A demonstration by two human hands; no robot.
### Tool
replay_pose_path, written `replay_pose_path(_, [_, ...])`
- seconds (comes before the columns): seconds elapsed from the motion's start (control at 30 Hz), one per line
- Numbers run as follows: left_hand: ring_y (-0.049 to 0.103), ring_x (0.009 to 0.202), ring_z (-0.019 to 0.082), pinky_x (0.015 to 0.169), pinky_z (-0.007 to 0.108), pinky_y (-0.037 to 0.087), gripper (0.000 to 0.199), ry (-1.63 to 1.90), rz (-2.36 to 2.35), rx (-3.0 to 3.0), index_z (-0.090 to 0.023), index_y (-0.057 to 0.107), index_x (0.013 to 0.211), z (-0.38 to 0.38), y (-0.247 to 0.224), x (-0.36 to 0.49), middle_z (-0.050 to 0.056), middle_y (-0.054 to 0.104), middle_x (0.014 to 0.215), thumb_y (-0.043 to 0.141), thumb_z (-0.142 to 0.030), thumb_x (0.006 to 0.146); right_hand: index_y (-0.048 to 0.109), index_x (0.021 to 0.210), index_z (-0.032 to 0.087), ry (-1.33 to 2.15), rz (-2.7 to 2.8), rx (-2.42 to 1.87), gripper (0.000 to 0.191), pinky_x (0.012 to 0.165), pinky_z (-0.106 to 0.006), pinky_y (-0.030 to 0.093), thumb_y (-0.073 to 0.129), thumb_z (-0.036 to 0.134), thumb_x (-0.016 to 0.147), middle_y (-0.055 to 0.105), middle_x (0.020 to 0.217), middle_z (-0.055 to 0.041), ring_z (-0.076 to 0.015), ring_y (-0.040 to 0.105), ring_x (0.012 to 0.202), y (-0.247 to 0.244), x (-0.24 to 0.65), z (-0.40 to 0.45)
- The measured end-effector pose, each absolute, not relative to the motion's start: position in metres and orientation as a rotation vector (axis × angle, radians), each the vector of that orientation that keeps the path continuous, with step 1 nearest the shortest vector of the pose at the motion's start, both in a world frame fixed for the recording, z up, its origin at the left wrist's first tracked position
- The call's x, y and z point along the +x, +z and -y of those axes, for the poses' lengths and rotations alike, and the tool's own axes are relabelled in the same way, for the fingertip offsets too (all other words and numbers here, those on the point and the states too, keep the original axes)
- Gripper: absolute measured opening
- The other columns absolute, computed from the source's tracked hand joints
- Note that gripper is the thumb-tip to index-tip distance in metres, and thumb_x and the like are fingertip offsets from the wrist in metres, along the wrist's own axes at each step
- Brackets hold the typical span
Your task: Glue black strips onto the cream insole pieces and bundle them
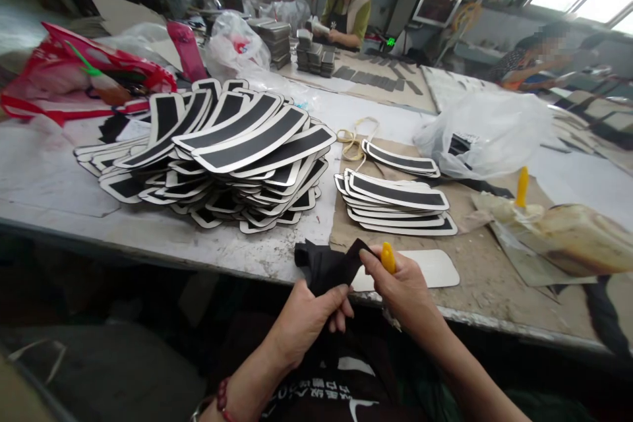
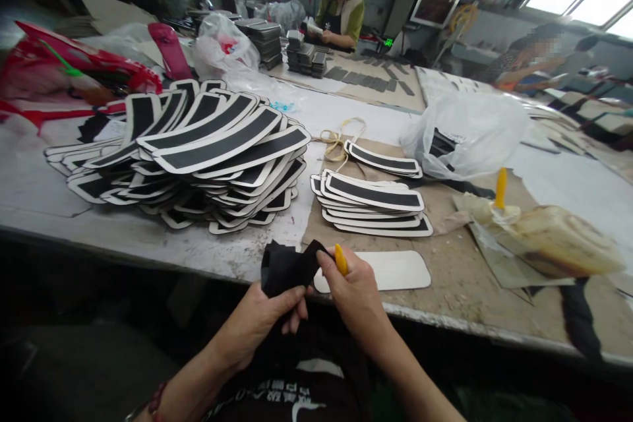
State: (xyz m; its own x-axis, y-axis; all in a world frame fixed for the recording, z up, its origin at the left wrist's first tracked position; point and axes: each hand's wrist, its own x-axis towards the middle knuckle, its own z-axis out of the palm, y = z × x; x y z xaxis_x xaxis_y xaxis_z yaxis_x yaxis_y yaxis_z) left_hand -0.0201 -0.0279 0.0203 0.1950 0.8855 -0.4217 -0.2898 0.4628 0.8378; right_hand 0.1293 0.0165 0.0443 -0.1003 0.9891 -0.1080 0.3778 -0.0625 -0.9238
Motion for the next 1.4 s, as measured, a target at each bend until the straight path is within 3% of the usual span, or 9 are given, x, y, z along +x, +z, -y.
replay_pose_path(0.07, [0.048, 0.045, 0.008, 0.044, 0.019, 0.035, 0.03, 0.965, -1.076, 0.66, -0.009, 0.063, 0.078, 0.029, 0.02, -0.015, 0.003, 0.059, 0.059, 0.062, -0.039, 0.077, 0.053, 0.071, 0.018, 1.219, 1.416, -1.486, 0.037, 0.043, -0.021, 0.03, 0.061, 0.054, 0.077, 0.042, 0.053, 0.0054, -0.0089, 0.037, 0.045, 0.044, 0.129, -0.013])
replay_pose_path(0.23, [0.047, 0.044, 0.009, 0.044, 0.02, 0.036, 0.034, 0.95, -1.062, 0.722, -0.01, 0.06, 0.066, 0.032, 0.017, 0.0, 0.003, 0.056, 0.053, 0.061, -0.043, 0.077, 0.044, 0.063, 0.019, 1.473, 1.167, -1.448, 0.045, 0.039, -0.019, 0.03, 0.068, 0.056, 0.072, 0.037, 0.045, 0.0079, -0.007, 0.034, 0.04, 0.036, 0.127, 0.003])
replay_pose_path(0.43, [0.047, 0.045, 0.01, 0.047, 0.021, 0.037, 0.041, 0.739, -1.107, 0.78, -0.011, 0.061, 0.061, 0.046, -0.001, -0.003, 0.004, 0.055, 0.052, 0.059, -0.049, 0.076, 0.052, 0.079, 0.019, 1.317, 0.692, -1.288, 0.039, 0.051, -0.02, 0.046, 0.078, 0.046, 0.066, 0.055, 0.069, 0.0033, -0.01, 0.052, 0.057, 0.052, 0.162, -0.003])
replay_pose_path(0.53, [0.047, 0.045, 0.009, 0.046, 0.021, 0.036, 0.041, 0.72, -1.217, 0.741, -0.011, 0.06, 0.058, 0.048, -0.008, -0.011, 0.004, 0.054, 0.051, 0.06, -0.049, 0.073, 0.055, 0.081, 0.02, 1.358, 0.687, -1.231, 0.038, 0.044, -0.016, 0.04, 0.08, 0.043, 0.064, 0.044, 0.059, 0.0068, -0.0061, 0.042, 0.048, 0.067, 0.203, -0.01])
replay_pose_path(0.67, [0.045, 0.045, 0.008, 0.044, 0.019, 0.035, 0.037, 0.853, -1.361, 0.602, -0.011, 0.06, 0.064, 0.036, -0.007, -0.016, 0.001, 0.052, 0.05, 0.065, -0.047, 0.069, 0.052, 0.073, 0.02, 1.417, 1.038, -1.55, 0.036, 0.036, -0.017, 0.021, 0.07, 0.052, 0.072, 0.035, 0.051, 0.0073, -0.0059, 0.026, 0.041, 0.075, 0.255, -0.013])
replay_pose_path(0.83, [0.047, 0.045, 0.009, 0.042, 0.018, 0.036, 0.042, 0.913, -1.363, 0.539, -0.01, 0.061, 0.092, 0.01, -0.003, -0.005, -0.001, 0.056, 0.053, 0.069, -0.042, 0.065, 0.049, 0.062, 0.018, 1.341, 2.063, -1.73, 0.035, 0.052, -0.023, 0.032, 0.058, 0.045, 0.082, 0.047, 0.06, 0.0031, -0.0107, 0.041, 0.055, 0.065, 0.25, -0.034])
replay_pose_path(1.0, [0.045, 0.041, 0.008, 0.041, 0.019, 0.034, 0.026, 0.737, -1.376, 0.699, -0.011, 0.06, 0.066, -0.01, -0.005, 0.002, 0.0, 0.054, 0.048, 0.065, -0.036, 0.066, 0.056, 0.071, 0.018, 1.408, 2.505, -1.544, 0.024, 0.056, -0.023, 0.032, 0.054, 0.038, 0.085, 0.056, 0.066, 0.0015, -0.0131, 0.048, 0.061, 0.042, 0.205, -0.072])
replay_pose_path(1.1, [0.043, 0.038, 0.008, 0.04, 0.02, 0.032, 0.028, 0.671, -1.418, 0.753, -0.013, 0.055, 0.05, -0.016, -0.007, 0.003, 0.001, 0.051, 0.044, 0.06, -0.034, 0.068, 0.059, 0.071, 0.017, 1.422, 2.628, -1.496, 0.022, 0.054, -0.023, 0.03, 0.057, 0.035, 0.083, 0.06, 0.068, -0.0005, -0.0128, 0.049, 0.06, 0.031, 0.186, -0.088])
replay_pose_path(1.4, [0.042, 0.037, 0.008, 0.04, 0.02, 0.03, 0.032, 0.608, -1.45, 0.747, -0.014, 0.054, 0.046, -0.019, -0.011, 0.003, 0.001, 0.048, 0.04, 0.055, -0.032, 0.072, 0.066, 0.079, 0.017, 1.26, 2.894, -1.474, 0.022, 0.057, -0.023, 0.032, 0.056, 0.036, 0.083, 0.067, 0.075, -0.0056, -0.0156, 0.055, 0.065, 0.018, 0.17, -0.103])
